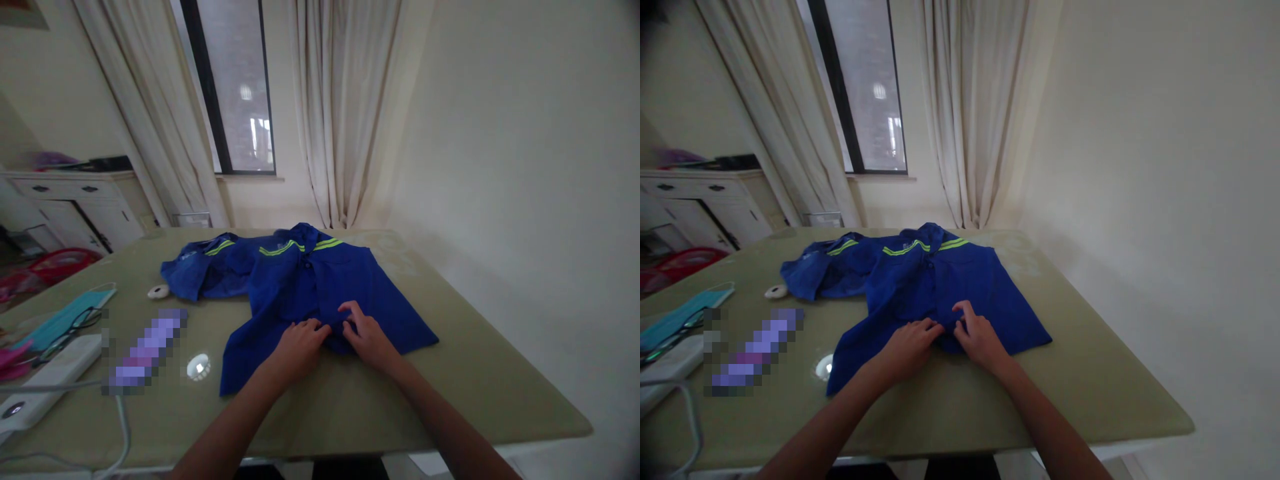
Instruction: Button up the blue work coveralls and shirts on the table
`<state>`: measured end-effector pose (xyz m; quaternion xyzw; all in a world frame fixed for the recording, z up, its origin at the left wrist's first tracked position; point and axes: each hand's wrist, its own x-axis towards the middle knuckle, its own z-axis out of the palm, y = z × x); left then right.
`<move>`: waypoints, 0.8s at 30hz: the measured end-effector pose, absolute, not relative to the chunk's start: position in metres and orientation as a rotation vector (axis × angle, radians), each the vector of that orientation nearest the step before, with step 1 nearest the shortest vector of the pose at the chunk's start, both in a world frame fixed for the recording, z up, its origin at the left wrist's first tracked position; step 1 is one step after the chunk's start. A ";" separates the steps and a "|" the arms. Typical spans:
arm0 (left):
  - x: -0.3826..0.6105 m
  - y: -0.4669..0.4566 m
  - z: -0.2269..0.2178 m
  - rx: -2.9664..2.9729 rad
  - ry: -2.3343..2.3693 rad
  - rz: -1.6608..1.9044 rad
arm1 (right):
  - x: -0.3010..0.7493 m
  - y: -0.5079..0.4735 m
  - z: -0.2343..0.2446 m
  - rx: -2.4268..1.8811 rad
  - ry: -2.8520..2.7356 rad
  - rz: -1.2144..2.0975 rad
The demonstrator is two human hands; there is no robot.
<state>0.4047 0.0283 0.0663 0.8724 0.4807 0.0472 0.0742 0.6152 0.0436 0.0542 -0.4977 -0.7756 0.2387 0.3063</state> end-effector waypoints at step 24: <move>0.392 0.107 0.070 1.933 1.180 1.035 | 0.635 0.108 0.064 -1.377 -1.122 0.702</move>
